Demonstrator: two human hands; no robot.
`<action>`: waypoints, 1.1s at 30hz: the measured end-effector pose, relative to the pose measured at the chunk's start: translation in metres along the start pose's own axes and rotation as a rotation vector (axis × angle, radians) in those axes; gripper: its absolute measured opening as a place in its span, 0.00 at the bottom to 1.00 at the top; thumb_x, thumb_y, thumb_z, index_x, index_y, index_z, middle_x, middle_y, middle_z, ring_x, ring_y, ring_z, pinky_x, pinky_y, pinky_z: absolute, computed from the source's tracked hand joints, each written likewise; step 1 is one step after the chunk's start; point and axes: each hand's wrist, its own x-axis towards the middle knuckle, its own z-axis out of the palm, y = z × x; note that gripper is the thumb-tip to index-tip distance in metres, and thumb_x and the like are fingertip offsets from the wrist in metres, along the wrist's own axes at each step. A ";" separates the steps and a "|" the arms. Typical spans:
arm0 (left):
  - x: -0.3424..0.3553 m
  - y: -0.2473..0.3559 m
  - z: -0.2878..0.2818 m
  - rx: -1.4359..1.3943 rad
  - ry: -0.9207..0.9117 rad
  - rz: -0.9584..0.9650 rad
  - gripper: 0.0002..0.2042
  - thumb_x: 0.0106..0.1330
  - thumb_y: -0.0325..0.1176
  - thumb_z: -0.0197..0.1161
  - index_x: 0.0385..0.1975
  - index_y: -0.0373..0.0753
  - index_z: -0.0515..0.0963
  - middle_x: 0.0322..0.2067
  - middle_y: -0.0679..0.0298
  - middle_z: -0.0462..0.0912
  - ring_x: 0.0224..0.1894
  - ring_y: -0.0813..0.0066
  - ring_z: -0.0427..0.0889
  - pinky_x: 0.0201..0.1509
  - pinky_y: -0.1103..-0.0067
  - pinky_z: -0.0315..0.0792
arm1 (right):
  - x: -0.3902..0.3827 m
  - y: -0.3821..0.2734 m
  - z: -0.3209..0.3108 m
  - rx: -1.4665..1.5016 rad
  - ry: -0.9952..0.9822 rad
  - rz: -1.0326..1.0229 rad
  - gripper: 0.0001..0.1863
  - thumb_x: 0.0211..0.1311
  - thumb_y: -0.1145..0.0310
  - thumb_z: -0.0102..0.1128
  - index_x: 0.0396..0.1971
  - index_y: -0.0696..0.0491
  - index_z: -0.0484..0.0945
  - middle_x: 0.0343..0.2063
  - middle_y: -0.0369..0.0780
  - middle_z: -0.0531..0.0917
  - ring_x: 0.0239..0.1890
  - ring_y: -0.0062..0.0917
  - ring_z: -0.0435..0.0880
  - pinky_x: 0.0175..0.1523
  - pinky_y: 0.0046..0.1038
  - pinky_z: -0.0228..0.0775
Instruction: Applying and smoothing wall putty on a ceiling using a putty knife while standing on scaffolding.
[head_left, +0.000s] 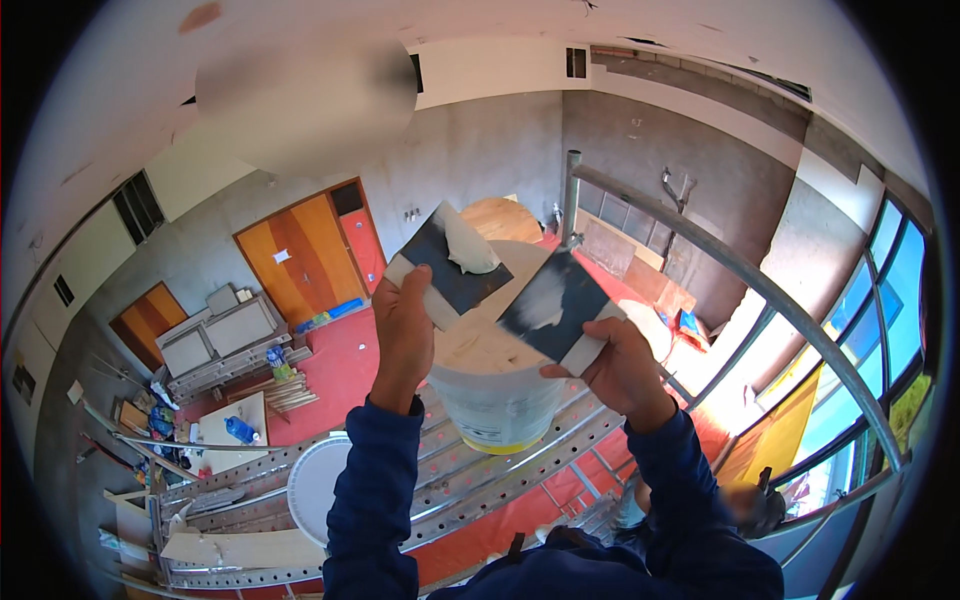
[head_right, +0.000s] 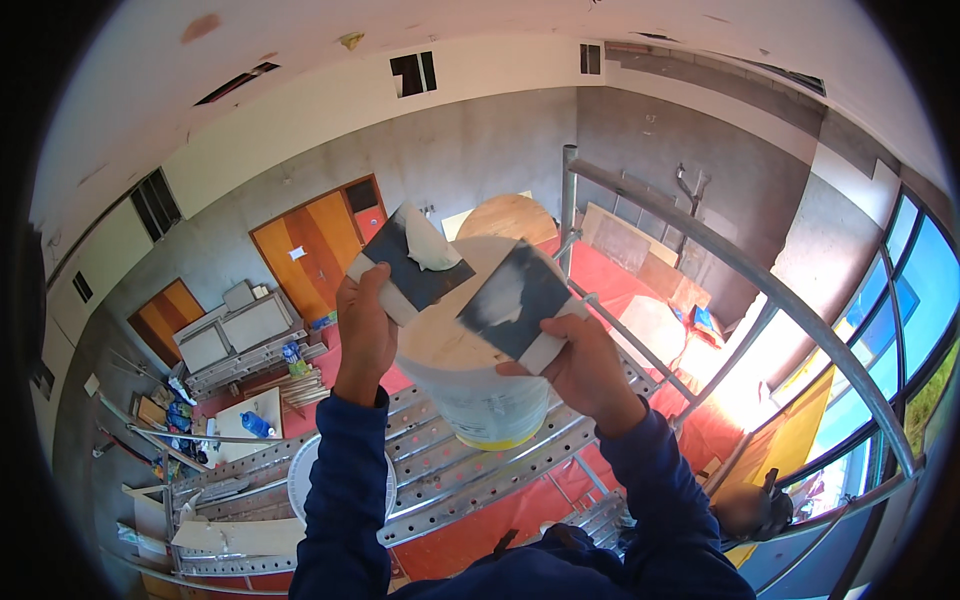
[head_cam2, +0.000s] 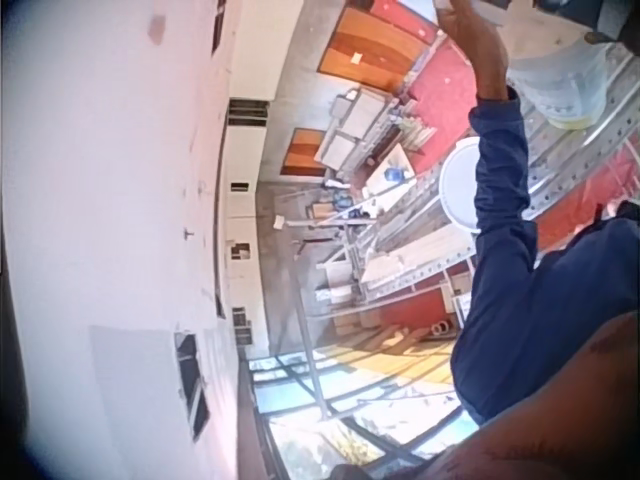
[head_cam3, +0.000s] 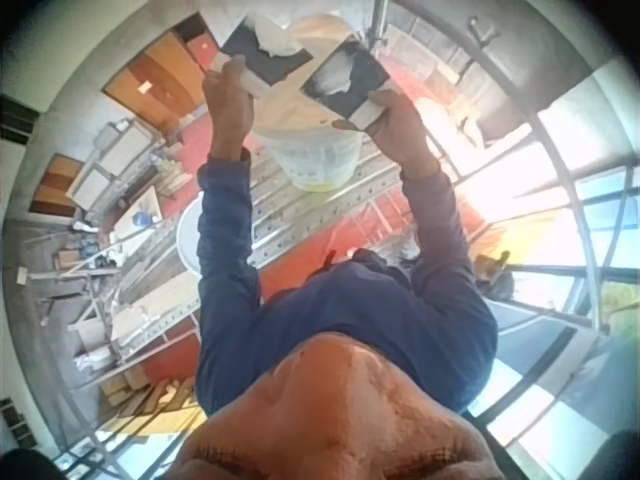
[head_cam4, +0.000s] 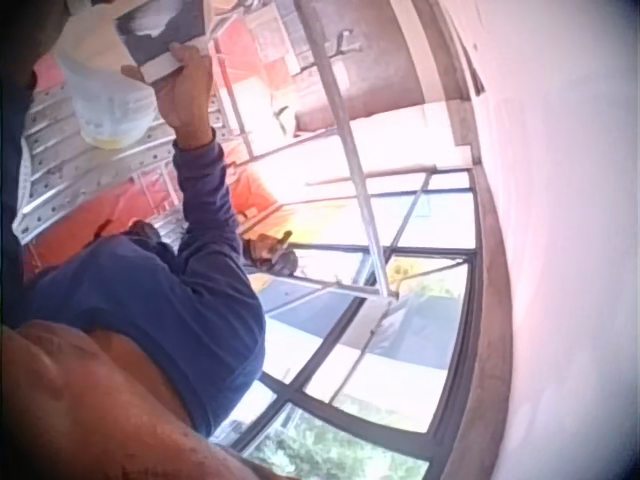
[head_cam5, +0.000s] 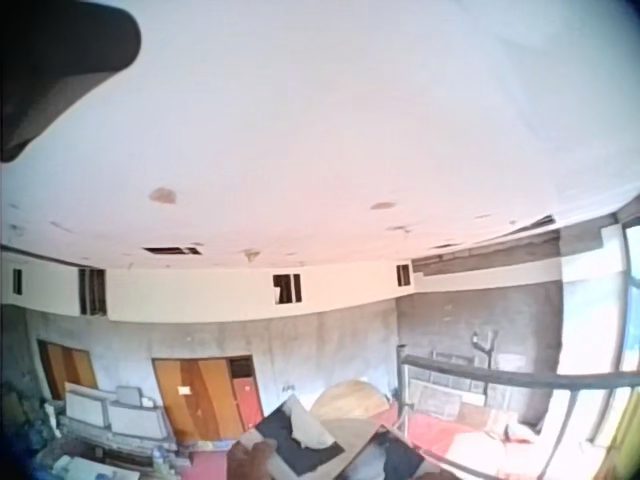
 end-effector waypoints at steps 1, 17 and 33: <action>0.002 -0.003 0.009 0.107 -0.026 0.048 0.09 0.65 0.29 0.49 0.40 0.32 0.73 0.34 0.65 0.78 0.31 0.81 0.76 0.35 0.84 0.71 | -0.001 -0.003 -0.002 0.004 0.003 -0.005 0.23 0.57 0.75 0.40 0.55 0.62 0.59 0.49 0.47 0.71 0.51 0.39 0.74 0.47 0.45 0.75; 0.015 -0.042 0.120 1.108 -0.530 0.403 0.17 0.63 0.26 0.49 0.53 0.36 0.69 0.32 0.58 0.79 0.29 0.69 0.77 0.36 0.76 0.69 | 0.025 -0.063 -0.069 0.220 -0.138 -0.010 0.26 0.58 0.71 0.39 0.58 0.61 0.56 0.52 0.48 0.70 0.54 0.38 0.72 0.56 0.45 0.68; -0.026 0.057 0.034 1.768 -0.075 0.123 0.18 0.57 0.32 0.48 0.46 0.32 0.73 0.24 0.49 0.78 0.28 0.60 0.80 0.31 0.72 0.71 | 0.160 -0.212 -0.047 0.062 -0.167 -1.082 0.27 0.54 0.77 0.43 0.57 0.52 0.57 0.45 0.42 0.72 0.46 0.30 0.75 0.50 0.35 0.71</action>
